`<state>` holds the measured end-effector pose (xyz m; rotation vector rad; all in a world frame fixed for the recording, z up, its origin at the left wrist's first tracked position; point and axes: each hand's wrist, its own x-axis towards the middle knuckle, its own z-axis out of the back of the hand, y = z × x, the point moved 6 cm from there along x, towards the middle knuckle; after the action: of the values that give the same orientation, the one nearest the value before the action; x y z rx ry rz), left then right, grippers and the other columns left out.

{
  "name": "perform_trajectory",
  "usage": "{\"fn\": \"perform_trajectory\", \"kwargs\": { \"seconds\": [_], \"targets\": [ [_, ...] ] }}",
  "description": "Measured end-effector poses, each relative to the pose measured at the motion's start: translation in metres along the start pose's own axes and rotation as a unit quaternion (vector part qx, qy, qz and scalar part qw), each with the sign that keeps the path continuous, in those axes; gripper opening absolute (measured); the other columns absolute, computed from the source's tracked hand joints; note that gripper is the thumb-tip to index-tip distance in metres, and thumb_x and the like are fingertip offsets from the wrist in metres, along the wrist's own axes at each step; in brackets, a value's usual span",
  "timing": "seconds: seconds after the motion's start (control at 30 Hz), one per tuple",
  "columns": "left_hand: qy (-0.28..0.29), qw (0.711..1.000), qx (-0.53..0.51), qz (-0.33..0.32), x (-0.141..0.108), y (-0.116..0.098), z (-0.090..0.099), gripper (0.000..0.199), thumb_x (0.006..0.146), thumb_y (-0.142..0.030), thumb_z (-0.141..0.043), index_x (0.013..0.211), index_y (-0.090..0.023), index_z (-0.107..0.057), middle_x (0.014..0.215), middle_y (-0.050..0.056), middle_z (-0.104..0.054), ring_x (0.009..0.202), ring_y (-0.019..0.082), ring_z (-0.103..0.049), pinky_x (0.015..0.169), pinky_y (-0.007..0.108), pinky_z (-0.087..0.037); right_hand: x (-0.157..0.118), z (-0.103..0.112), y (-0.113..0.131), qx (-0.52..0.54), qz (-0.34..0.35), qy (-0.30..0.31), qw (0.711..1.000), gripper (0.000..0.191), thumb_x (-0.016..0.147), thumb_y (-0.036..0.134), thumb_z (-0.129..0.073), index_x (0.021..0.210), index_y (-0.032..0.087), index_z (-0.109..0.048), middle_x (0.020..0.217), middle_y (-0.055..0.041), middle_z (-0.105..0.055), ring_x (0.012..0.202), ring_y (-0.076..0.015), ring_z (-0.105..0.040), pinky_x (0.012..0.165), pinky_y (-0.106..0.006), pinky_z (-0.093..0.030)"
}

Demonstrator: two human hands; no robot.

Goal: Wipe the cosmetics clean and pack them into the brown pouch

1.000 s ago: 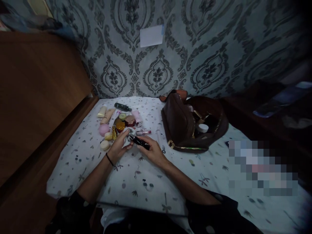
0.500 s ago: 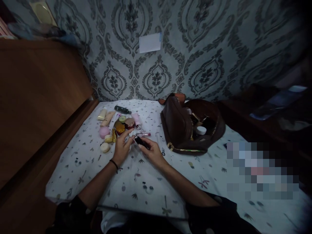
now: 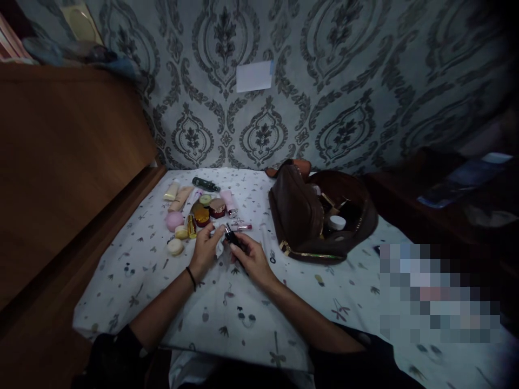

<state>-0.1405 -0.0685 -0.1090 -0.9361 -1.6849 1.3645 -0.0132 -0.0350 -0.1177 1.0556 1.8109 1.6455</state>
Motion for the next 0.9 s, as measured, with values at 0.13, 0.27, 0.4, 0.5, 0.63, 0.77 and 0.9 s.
{"fn": "perform_trajectory", "kwargs": {
  "seconds": [0.13,0.27,0.4,0.5,0.63,0.77,0.9],
  "targets": [
    [-0.014,0.999,0.026,-0.030,-0.002,-0.014,-0.001,0.036,0.080,-0.050,-0.069,0.077,-0.016,-0.059,0.068,-0.004,-0.057,0.062,0.009,-0.050,0.058,0.018,-0.041,0.000,0.000,-0.003,0.028,-0.010,-0.008,1.000,0.044,0.075,0.050,-0.074,0.108,0.022,-0.066,0.099,-0.0060,-0.071,0.086,-0.0202,-0.065,0.080,-0.035,-0.054],
    [-0.025,0.997,-0.067,0.026,-0.004,-0.011,-0.005,0.042,0.071,-0.054,-0.075,0.079,-0.016,-0.060,0.069,-0.004,-0.057,0.057,0.008,-0.048,0.052,0.018,-0.041,-0.001,-0.002,-0.003,0.060,-0.049,-0.006,0.997,0.049,0.073,0.050,-0.077,0.111,0.024,-0.062,0.095,-0.0039,-0.072,0.087,-0.0197,-0.067,0.085,-0.035,-0.052],
    [-0.032,0.997,-0.062,0.023,-0.004,-0.009,-0.005,0.039,0.073,-0.052,-0.074,0.082,-0.016,-0.061,0.069,-0.004,-0.058,0.056,0.008,-0.048,0.053,0.019,-0.041,-0.004,-0.004,-0.002,0.088,-0.081,0.003,0.993,0.051,0.070,0.052,-0.077,0.110,0.025,-0.059,0.090,-0.0022,-0.071,0.077,-0.0178,-0.066,0.071,-0.030,-0.051],
    [-0.045,0.996,0.052,-0.062,-0.004,-0.020,0.000,0.027,0.080,-0.043,-0.069,0.083,-0.016,-0.063,0.074,-0.002,-0.061,0.067,0.012,-0.054,0.064,0.022,-0.044,-0.006,-0.006,-0.003,0.084,-0.094,0.013,0.992,0.048,0.073,0.052,-0.075,0.108,0.025,-0.057,0.083,0.0008,-0.068,0.066,-0.0140,-0.060,0.061,-0.025,-0.046],
    [-0.005,0.971,0.188,-0.149,-0.010,-0.035,-0.006,0.017,0.088,-0.033,-0.061,0.088,-0.018,-0.066,0.083,0.001,-0.066,0.082,0.017,-0.060,0.076,0.026,-0.045,-0.005,-0.006,-0.008,0.090,-0.083,0.006,0.992,0.049,0.072,0.052,-0.076,0.106,0.025,-0.053,0.078,0.0028,-0.064,0.061,-0.0115,-0.055,0.056,-0.023,-0.042],
    [0.080,0.943,0.264,-0.189,-0.014,-0.041,-0.017,0.020,0.092,-0.030,-0.055,0.102,-0.019,-0.069,0.099,0.007,-0.070,0.096,0.021,-0.062,0.087,0.031,-0.046,-0.003,-0.005,-0.008,0.113,-0.068,-0.001,0.991,0.052,0.069,0.052,-0.078,0.107,0.026,-0.053,0.086,0.0001,-0.065,0.067,-0.0126,-0.056,0.055,-0.023,-0.045],
    [0.132,0.925,0.296,-0.200,-0.012,-0.040,-0.015,0.026,0.094,-0.031,-0.052,0.109,-0.019,-0.070,0.102,0.009,-0.069,0.100,0.023,-0.062,0.090,0.034,-0.046,0.000,-0.002,-0.008,0.127,-0.070,-0.013,0.989,0.055,0.072,0.061,-0.072,0.112,0.024,-0.059,0.100,-0.0052,-0.066,0.086,-0.0192,-0.062,0.063,-0.029,-0.054]
  ]
}}
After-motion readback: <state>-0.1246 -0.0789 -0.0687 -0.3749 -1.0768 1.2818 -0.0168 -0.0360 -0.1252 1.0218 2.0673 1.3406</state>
